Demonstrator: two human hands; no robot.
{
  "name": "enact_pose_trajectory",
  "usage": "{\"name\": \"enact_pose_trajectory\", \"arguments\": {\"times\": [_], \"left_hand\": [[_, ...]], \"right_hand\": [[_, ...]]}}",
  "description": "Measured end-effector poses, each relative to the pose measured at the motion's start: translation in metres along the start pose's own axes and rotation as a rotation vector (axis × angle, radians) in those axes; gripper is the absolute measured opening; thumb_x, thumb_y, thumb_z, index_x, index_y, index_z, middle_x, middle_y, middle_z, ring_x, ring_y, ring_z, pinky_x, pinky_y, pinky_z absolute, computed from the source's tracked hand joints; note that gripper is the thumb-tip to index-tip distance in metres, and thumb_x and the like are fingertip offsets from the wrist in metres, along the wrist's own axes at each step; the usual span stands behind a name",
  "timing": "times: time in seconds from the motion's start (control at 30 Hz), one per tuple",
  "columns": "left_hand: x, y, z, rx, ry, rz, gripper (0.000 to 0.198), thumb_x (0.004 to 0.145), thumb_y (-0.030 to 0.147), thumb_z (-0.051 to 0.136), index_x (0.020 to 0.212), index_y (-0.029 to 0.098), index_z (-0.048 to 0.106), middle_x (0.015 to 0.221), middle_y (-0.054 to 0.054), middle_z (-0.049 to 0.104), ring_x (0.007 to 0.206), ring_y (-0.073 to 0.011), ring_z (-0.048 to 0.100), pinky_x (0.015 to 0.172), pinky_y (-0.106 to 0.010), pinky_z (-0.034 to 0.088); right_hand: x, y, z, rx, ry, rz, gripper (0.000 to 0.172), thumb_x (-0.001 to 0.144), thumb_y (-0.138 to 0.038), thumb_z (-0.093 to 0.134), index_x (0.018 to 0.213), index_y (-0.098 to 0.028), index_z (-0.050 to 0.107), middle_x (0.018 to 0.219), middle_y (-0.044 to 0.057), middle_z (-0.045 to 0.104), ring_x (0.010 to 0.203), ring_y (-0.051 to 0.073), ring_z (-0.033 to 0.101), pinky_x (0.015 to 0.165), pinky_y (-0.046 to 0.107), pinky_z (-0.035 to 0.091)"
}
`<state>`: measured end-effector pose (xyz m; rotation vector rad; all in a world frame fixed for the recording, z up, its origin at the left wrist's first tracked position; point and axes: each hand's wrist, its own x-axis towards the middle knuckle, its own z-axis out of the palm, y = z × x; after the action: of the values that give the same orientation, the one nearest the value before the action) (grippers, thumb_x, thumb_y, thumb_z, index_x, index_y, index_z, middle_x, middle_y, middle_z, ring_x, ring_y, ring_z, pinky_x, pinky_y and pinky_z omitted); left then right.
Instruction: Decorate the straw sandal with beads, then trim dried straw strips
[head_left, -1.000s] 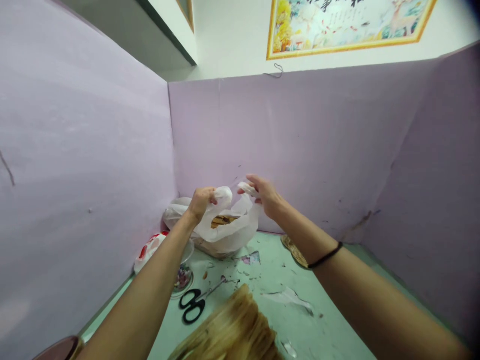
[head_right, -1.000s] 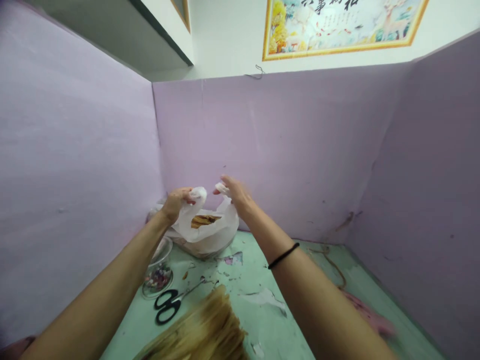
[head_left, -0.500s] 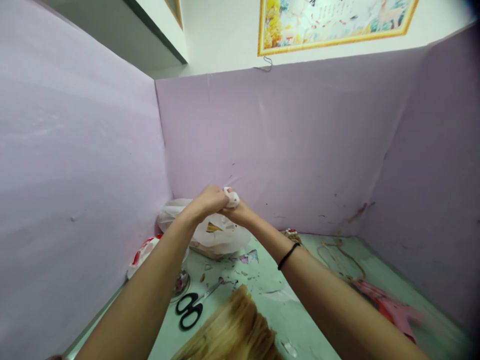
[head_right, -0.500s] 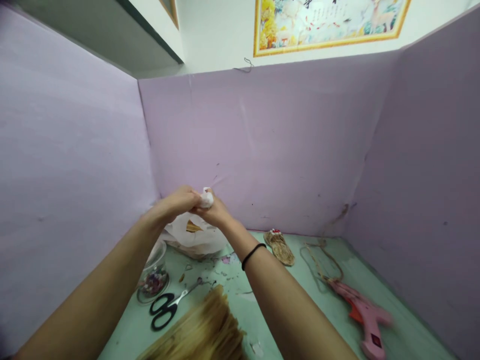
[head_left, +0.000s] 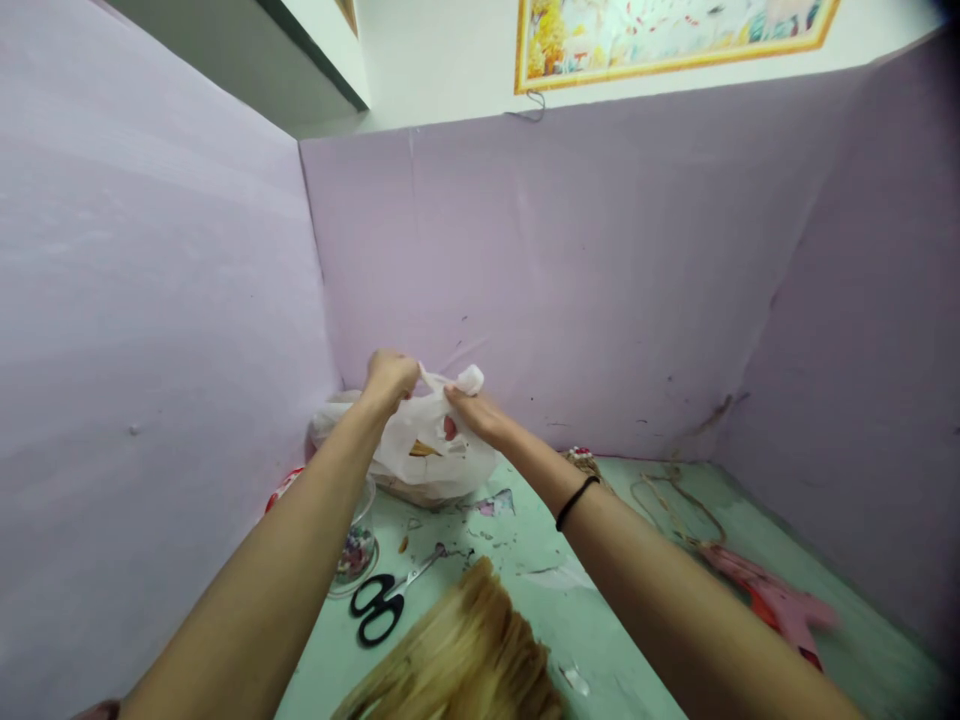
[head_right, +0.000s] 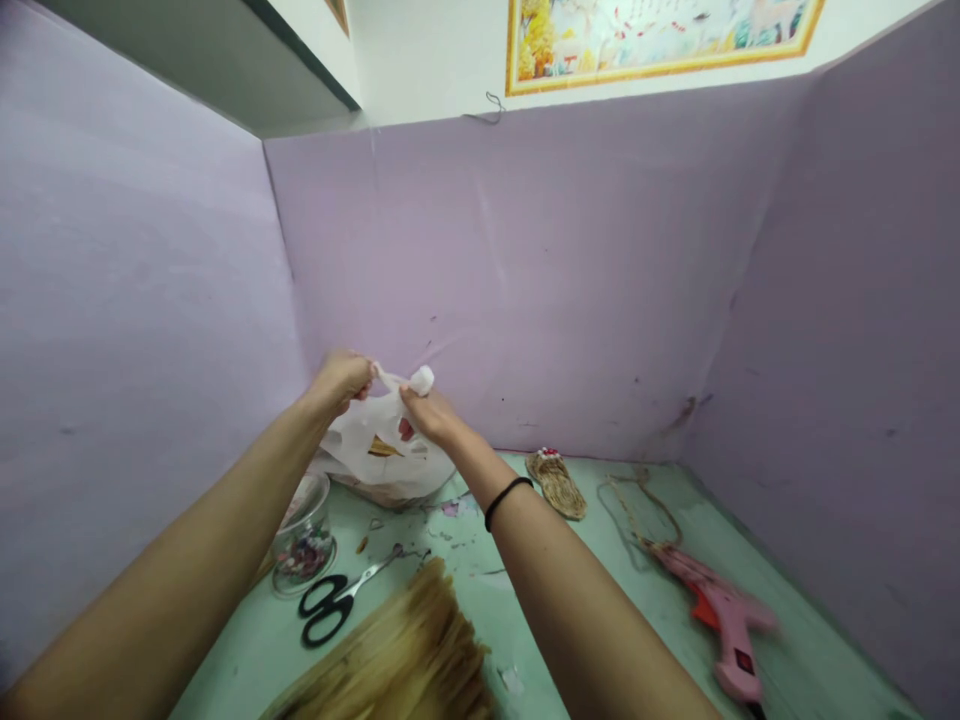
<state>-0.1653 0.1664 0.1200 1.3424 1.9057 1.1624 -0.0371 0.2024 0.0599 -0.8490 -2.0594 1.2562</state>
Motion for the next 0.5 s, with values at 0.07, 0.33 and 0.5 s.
{"name": "enact_pose_trajectory", "arguments": {"times": [0.07,0.33,0.5], "left_hand": [[-0.009,-0.003,0.001,0.009,-0.016,0.036,0.032,0.085,0.03,0.052,0.114,0.017,0.052,0.115,-0.008,0.056,0.096,-0.0209,0.057,0.079,-0.041,0.049],[-0.038,-0.023,0.009,0.099,-0.153,0.17,0.016,0.078,0.02,0.061,0.091,0.012,0.064,0.09,-0.007,0.065,0.075,-0.0179,0.061,0.065,-0.033,0.052],[-0.008,-0.014,0.012,0.052,0.015,0.263,0.03,0.085,0.03,0.052,0.112,0.017,0.054,0.114,-0.007,0.056,0.094,-0.0201,0.058,0.078,-0.04,0.05]], "right_hand": [[0.0,0.002,-0.004,0.012,-0.023,0.028,0.027,0.087,-0.03,0.051,0.11,-0.016,0.055,0.107,0.007,0.059,0.086,0.019,0.06,0.072,0.038,0.052],[-0.008,0.002,-0.021,-0.11,-0.069,-0.099,0.029,0.087,-0.03,0.051,0.113,-0.016,0.053,0.107,0.007,0.059,0.086,0.018,0.061,0.072,0.038,0.052],[-0.005,0.007,-0.015,-0.408,0.027,-0.247,0.026,0.085,-0.029,0.054,0.108,-0.015,0.056,0.109,0.007,0.059,0.092,0.02,0.059,0.077,0.041,0.05]]}}
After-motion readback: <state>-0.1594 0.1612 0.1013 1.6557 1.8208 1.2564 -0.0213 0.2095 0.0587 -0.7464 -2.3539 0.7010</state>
